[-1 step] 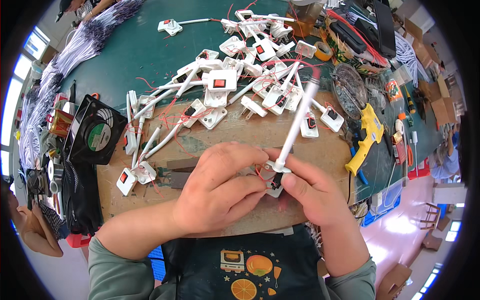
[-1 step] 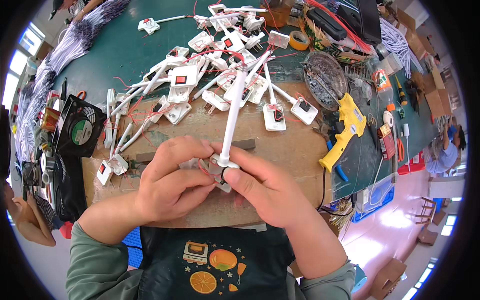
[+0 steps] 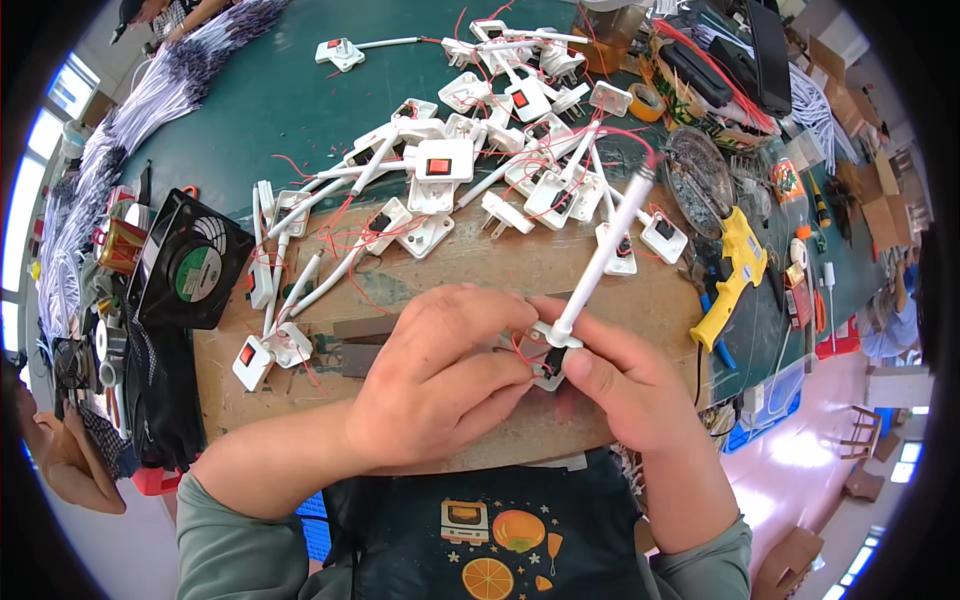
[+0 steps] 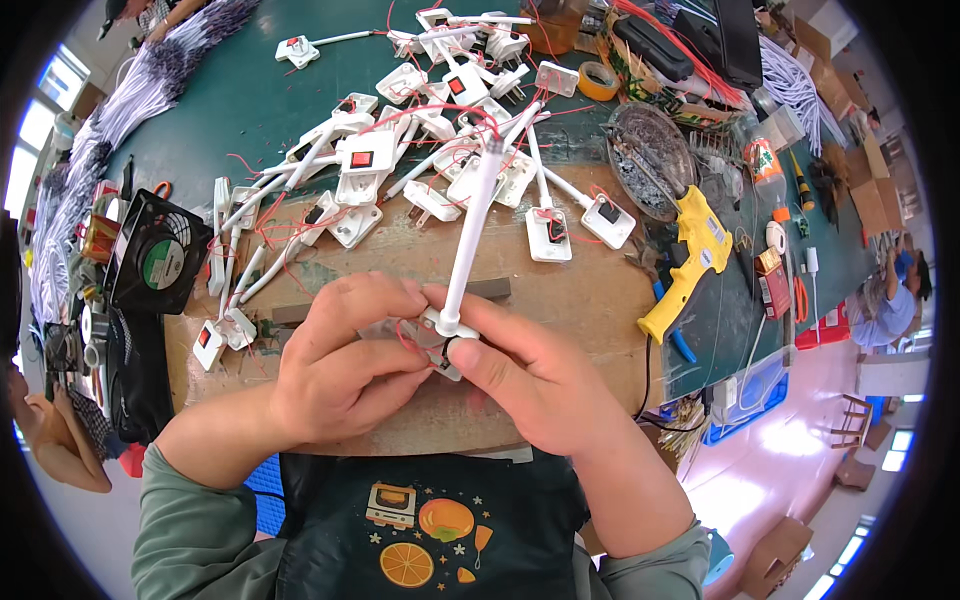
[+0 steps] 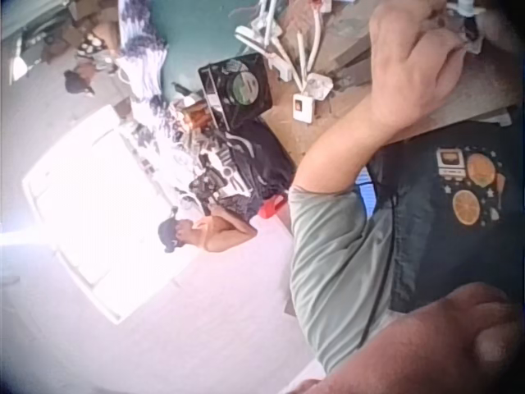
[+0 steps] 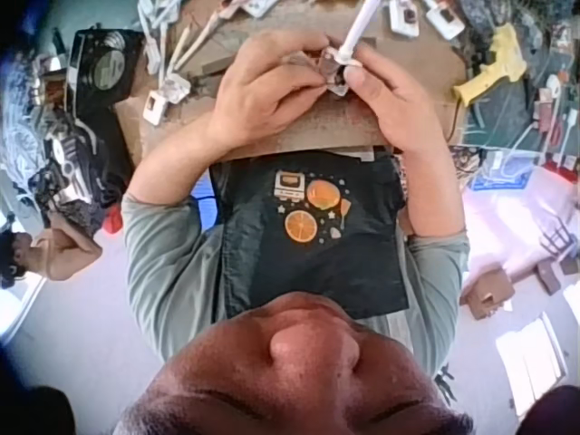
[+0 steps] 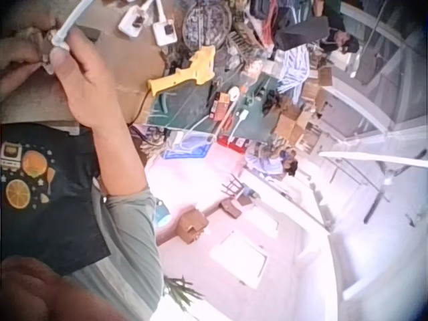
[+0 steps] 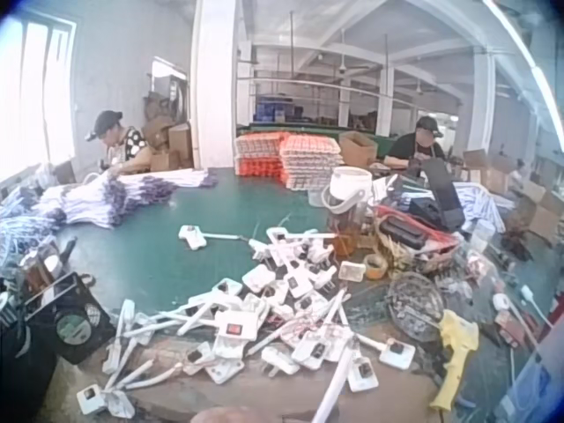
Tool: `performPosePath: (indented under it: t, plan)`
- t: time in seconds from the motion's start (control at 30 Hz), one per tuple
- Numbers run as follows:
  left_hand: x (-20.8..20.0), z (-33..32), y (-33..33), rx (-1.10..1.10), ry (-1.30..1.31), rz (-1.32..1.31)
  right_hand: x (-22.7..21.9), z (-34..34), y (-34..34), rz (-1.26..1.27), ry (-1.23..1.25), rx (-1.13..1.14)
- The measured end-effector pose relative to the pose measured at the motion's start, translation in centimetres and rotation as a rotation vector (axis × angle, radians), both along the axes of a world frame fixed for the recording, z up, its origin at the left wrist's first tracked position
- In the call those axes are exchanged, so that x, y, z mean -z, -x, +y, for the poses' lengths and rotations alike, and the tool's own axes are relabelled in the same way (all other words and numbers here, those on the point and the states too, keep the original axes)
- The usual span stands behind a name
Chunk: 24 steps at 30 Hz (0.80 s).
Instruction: The person assembles electrical switch units by fitting wires and switches into plastic housings by hand and soldering the connections using a soldering iron.
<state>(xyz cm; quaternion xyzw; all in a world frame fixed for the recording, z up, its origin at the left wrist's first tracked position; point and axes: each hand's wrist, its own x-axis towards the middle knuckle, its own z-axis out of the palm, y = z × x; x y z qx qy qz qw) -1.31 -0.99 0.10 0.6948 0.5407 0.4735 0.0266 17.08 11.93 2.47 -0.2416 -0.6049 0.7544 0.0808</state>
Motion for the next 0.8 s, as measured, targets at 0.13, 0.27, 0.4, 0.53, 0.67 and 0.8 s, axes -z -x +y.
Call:
performPosePath:
  t: [0.13,0.27,0.4,0.53,0.67,0.8]
  plan:
    - [0.14,0.29,-0.34,-0.019,-0.060,-0.012,0.30,0.27,-0.31,0.047,-0.139,-0.055]
    - [0.11,0.18,-0.52,-0.031,-0.035,0.007,0.35,0.26,-0.64,0.090,-0.193,-0.059]
    - [0.03,0.12,-0.56,-0.038,-0.022,0.025,-0.12,0.07,-0.70,0.036,-0.148,-0.048]
    - [-0.07,0.07,-0.57,-0.038,-0.005,0.023,0.10,-0.15,-0.67,0.058,-0.180,-0.037]
    - [-0.17,0.03,-0.56,-0.032,0.005,0.032,0.47,-0.16,-0.76,0.090,-0.190,-0.044]
    - [-0.13,-0.07,-0.46,-0.013,0.017,0.033,0.12,-0.56,-0.58,0.057,-0.124,-0.025]
